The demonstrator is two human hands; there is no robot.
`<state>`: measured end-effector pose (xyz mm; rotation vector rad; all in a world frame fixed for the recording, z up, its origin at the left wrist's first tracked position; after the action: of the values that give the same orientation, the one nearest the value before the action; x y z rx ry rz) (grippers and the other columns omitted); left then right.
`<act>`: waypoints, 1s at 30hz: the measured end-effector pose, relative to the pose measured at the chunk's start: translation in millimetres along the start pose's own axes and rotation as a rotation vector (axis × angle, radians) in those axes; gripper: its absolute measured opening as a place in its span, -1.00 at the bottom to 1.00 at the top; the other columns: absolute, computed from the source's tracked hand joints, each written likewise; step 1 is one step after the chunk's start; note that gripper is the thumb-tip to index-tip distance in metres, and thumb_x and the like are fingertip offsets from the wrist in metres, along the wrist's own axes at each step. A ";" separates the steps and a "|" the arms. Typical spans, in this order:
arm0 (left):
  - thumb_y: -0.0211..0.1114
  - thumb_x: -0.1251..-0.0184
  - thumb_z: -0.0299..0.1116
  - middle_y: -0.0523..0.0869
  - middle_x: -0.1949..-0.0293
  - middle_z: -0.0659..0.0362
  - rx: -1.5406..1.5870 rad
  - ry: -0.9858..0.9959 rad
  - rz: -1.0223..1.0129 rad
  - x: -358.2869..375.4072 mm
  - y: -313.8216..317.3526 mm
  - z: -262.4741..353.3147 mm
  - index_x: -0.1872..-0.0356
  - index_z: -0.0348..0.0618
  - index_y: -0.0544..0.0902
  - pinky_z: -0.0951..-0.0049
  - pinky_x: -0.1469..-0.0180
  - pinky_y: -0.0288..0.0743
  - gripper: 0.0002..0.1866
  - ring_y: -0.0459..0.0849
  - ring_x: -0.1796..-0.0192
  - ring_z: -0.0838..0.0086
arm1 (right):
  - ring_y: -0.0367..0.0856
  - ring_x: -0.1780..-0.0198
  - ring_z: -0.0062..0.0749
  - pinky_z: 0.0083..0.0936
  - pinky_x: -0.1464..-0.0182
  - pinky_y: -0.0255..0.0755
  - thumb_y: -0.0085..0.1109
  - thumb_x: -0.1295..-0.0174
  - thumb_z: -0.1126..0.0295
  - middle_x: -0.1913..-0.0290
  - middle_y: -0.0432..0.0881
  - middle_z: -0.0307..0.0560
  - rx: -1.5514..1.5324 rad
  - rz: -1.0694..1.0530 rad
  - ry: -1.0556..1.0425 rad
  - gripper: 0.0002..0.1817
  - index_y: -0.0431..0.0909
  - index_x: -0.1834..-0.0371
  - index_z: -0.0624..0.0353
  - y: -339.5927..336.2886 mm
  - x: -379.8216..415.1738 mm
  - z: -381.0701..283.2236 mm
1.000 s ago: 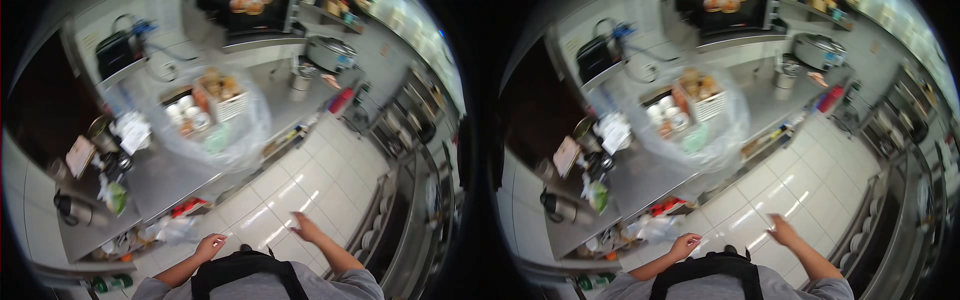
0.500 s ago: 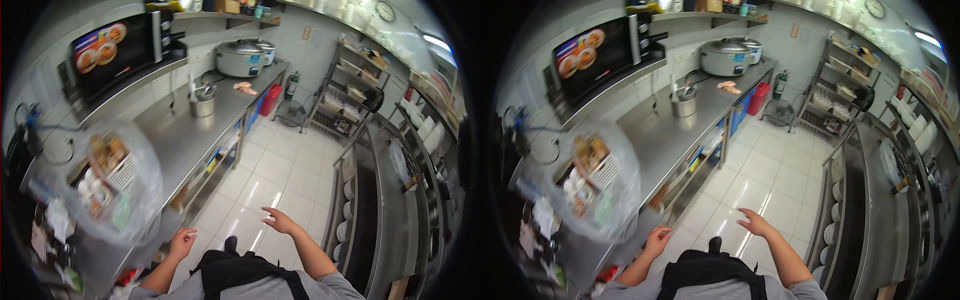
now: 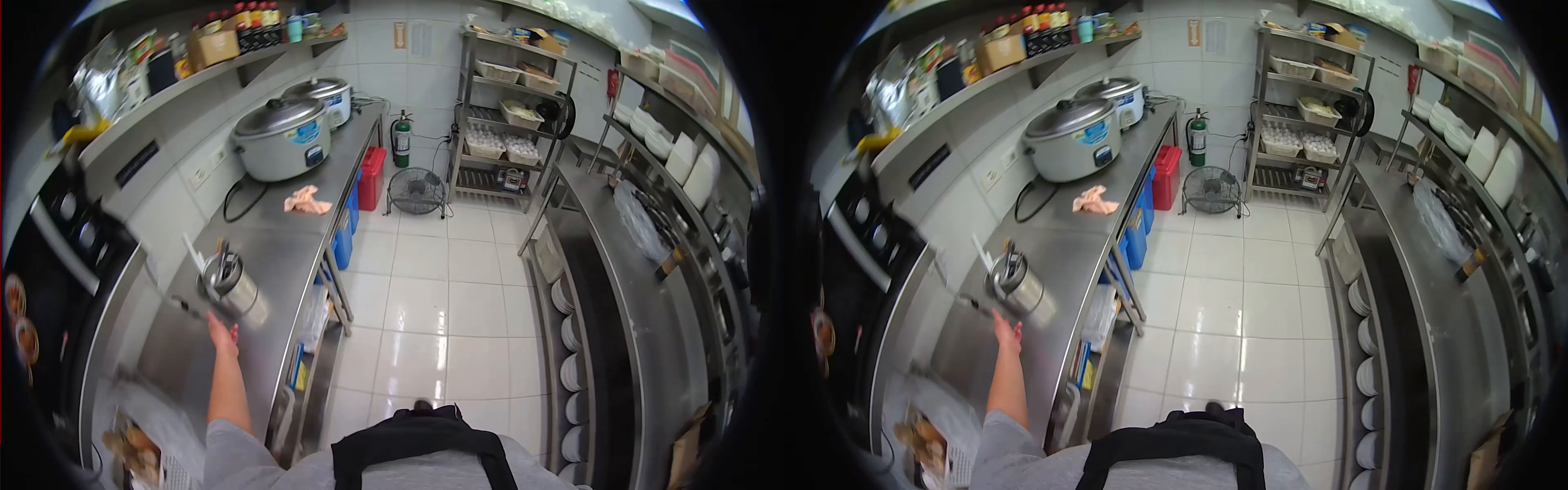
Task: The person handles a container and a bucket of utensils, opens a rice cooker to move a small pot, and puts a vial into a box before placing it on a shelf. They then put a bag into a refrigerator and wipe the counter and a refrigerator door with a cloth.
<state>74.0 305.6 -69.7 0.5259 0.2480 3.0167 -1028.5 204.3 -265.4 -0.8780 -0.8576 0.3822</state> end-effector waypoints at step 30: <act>-0.19 -0.38 -0.36 0.51 0.30 -0.08 0.680 0.070 0.887 -158.9 210.8 -12.0 -0.04 -0.36 0.39 0.36 0.21 0.78 -0.66 0.61 0.28 0.09 | 0.45 -0.26 -0.03 -0.23 -0.27 0.37 0.20 -0.25 0.14 -0.30 0.42 0.03 0.486 -0.198 -2.113 -0.46 0.40 -0.30 -0.05 -489.8 202.1 -1264.1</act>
<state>210.5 81.0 -97.5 0.7126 1.4201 3.7318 69.1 -614.7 -210.8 0.4491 -2.5430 1.3108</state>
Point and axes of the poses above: each hand's wrist, its own x-axis away from the middle knuckle, its own y-axis out of the palm, z = x × y, the point moved 1 cm from there along -x, towards the middle knuckle
